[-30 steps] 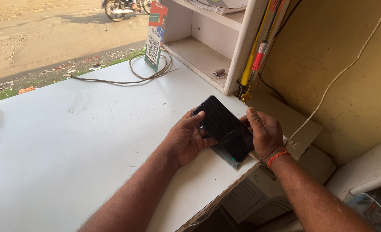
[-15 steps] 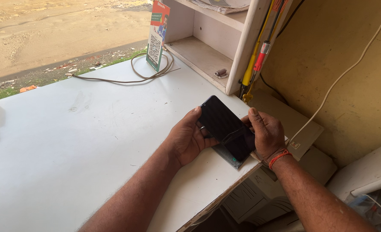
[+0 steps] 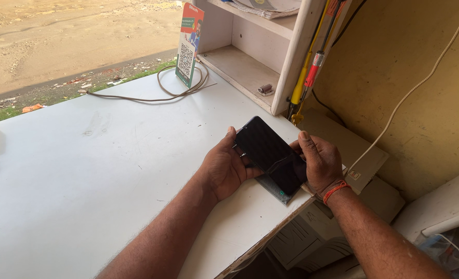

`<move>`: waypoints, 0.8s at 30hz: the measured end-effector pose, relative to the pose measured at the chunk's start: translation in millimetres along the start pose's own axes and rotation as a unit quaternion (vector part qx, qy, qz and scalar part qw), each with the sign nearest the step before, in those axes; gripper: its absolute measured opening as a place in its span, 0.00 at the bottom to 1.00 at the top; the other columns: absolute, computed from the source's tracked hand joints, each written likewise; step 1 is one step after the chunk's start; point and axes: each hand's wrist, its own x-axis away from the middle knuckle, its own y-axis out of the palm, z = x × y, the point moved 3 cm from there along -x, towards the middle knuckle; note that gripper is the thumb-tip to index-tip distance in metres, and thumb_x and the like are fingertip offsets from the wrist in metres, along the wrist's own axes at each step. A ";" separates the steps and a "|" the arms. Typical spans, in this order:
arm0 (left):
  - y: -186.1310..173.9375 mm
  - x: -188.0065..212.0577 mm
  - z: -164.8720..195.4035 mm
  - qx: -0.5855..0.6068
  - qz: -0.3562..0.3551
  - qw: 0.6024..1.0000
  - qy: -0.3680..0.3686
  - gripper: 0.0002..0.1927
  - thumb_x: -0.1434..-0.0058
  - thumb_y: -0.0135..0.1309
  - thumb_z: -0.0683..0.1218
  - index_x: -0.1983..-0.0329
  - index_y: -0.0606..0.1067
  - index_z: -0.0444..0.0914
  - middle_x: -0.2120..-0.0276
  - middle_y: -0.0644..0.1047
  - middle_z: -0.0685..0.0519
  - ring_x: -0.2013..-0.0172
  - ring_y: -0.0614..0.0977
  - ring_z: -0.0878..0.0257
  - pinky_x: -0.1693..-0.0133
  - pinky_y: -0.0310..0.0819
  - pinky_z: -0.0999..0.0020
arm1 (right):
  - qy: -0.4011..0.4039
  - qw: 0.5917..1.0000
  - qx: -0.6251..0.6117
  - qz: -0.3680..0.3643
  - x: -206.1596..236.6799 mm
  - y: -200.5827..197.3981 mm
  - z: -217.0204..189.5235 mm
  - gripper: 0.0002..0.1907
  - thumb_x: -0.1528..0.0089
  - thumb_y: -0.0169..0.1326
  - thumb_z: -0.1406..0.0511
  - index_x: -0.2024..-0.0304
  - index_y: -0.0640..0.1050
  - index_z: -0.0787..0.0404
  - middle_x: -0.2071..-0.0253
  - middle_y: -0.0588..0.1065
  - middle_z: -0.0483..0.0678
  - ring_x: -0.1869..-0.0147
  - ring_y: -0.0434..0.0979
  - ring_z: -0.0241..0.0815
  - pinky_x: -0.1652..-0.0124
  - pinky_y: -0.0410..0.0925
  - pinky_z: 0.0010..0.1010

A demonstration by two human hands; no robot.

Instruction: The person works on a smartphone at a counter, prying open the back cover and lifting the battery from the phone body. They use a metal pry tool to work around the battery, then press the back cover closed and hold the reassembled phone.

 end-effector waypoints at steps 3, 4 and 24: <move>0.6 0.2 0.2 0.007 0.005 1.000 -0.004 0.32 0.27 0.24 0.62 0.34 0.63 0.36 0.43 0.75 0.42 0.40 0.78 0.48 0.41 0.76 0.44 | 0.009 1.000 0.006 0.005 0.1 -0.8 0.9 0.34 0.31 0.41 0.42 0.65 0.83 0.62 0.72 0.79 0.47 0.64 0.77 0.36 0.60 0.71 0.30; 0.9 0.5 0.7 0.007 0.003 1.000 -0.002 0.32 0.27 0.24 0.62 0.34 0.63 0.36 0.43 0.75 0.42 0.40 0.78 0.48 0.41 0.76 0.43 | 0.004 1.000 0.006 0.005 -0.2 -0.6 0.7 0.34 0.32 0.41 0.42 0.65 0.83 0.62 0.71 0.79 0.47 0.64 0.77 0.36 0.59 0.72 0.30; -9.9 -5.8 -6.9 0.039 -0.052 0.998 0.023 0.29 0.25 0.40 0.59 0.34 0.63 0.32 0.43 0.74 0.37 0.43 0.79 0.49 0.42 0.77 0.46 | 0.007 1.000 -0.015 0.002 -3.6 -0.1 10.3 0.34 0.32 0.42 0.43 0.63 0.84 0.63 0.70 0.79 0.48 0.62 0.77 0.36 0.59 0.72 0.28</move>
